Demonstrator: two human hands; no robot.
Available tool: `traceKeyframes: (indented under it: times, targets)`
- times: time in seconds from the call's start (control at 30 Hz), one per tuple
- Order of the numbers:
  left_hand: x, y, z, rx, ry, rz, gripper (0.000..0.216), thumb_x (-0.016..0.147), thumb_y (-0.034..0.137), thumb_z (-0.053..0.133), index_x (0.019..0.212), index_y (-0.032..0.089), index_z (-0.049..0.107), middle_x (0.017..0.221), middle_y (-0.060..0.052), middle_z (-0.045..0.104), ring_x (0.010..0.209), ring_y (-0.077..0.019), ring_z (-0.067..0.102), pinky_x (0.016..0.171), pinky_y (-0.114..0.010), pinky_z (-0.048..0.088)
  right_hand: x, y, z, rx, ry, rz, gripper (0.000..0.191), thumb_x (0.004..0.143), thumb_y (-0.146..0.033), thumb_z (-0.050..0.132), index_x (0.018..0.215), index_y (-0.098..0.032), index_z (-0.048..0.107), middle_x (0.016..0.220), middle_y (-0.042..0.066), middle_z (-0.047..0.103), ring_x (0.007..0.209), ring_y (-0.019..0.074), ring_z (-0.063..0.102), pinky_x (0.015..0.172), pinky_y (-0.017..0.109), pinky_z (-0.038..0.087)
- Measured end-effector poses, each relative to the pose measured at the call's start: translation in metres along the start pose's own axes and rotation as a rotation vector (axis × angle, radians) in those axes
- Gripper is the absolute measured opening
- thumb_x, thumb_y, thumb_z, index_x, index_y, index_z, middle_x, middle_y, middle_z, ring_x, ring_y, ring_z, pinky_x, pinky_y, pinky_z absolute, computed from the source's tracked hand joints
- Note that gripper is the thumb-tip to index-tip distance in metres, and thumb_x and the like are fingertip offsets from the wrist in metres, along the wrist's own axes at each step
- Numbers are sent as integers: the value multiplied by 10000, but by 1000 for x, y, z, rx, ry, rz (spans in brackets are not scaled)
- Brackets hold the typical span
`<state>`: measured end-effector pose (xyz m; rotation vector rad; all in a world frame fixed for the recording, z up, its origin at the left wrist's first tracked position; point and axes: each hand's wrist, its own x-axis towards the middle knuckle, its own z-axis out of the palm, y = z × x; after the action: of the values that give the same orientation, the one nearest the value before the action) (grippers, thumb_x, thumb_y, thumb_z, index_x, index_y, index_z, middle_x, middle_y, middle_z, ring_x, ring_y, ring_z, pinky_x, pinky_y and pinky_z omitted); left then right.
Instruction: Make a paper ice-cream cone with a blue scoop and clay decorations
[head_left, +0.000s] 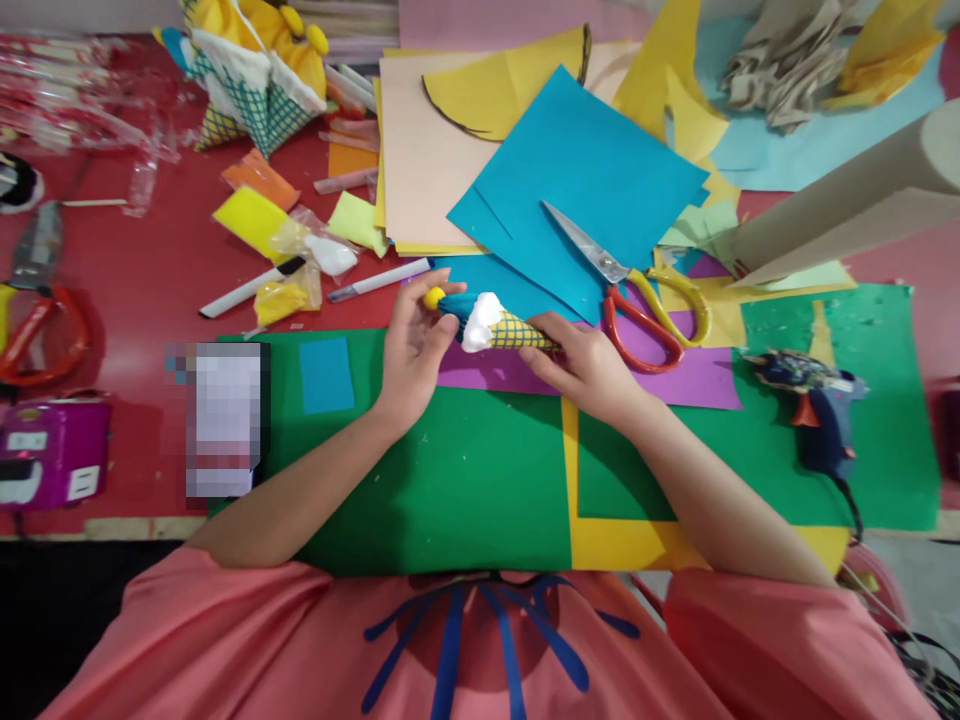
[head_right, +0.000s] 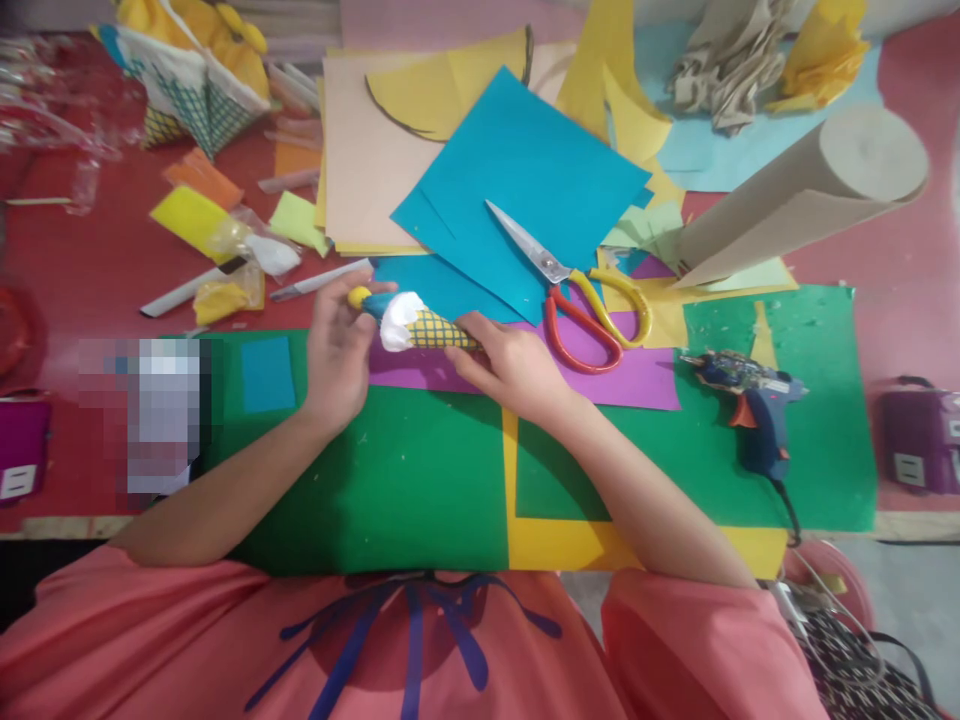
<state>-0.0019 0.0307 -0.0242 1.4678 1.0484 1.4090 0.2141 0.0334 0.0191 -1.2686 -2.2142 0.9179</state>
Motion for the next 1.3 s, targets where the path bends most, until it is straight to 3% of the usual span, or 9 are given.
traceKeyframes:
  times: [0.13, 0.37, 0.53, 0.8, 1.17, 1.3]
  targets:
    - [-1, 1, 2, -55, -5, 23, 451, 840, 390, 691, 1262, 345, 541, 1195, -15, 641, 1168, -190, 615, 983, -334, 531, 1, -1, -2, 51, -53, 53, 305, 856, -342, 560, 1058, -119, 610, 812, 55, 641, 649, 144, 520, 595, 259, 328]
    - [-7, 9, 4, -41, -130, 64, 542, 788, 405, 741, 1275, 327, 516, 1170, -41, 656, 1125, -203, 637, 916, -326, 576, 3, 3, -8, 384, -152, 87, 470, 914, -574, 493, 944, -130, 642, 716, -2, 551, 630, 103, 446, 567, 242, 305]
    - [-8, 10, 4, -39, -160, 71, 527, 808, 383, 724, 1284, 323, 507, 1178, -48, 655, 1125, -199, 634, 914, -321, 586, 5, 4, -4, 360, -151, 69, 504, 888, -615, 511, 853, -125, 625, 620, -45, 425, 567, 80, 358, 521, 243, 246]
    - [-10, 14, 6, -94, -160, 27, 473, 822, 282, 720, 1265, 286, 555, 1180, -51, 657, 1097, -159, 641, 906, -252, 572, 4, 4, -4, 347, -161, 36, 495, 895, -611, 503, 902, -132, 626, 711, -6, 547, 627, 101, 446, 567, 243, 285]
    - [-10, 16, 7, -93, -147, 23, 409, 791, 232, 749, 1174, 272, 609, 1122, -34, 674, 1078, -146, 660, 900, -224, 573, 4, 4, -1, 341, -140, 65, 549, 830, -668, 550, 877, -126, 618, 712, 1, 549, 635, 112, 472, 578, 243, 305]
    - [-10, 16, 7, -103, -140, 20, 421, 783, 223, 757, 1175, 273, 609, 1117, -30, 677, 1075, -137, 658, 886, -211, 574, 4, 4, -3, 391, -181, 50, 567, 857, -669, 505, 952, -124, 629, 756, 15, 573, 659, 119, 482, 585, 243, 318]
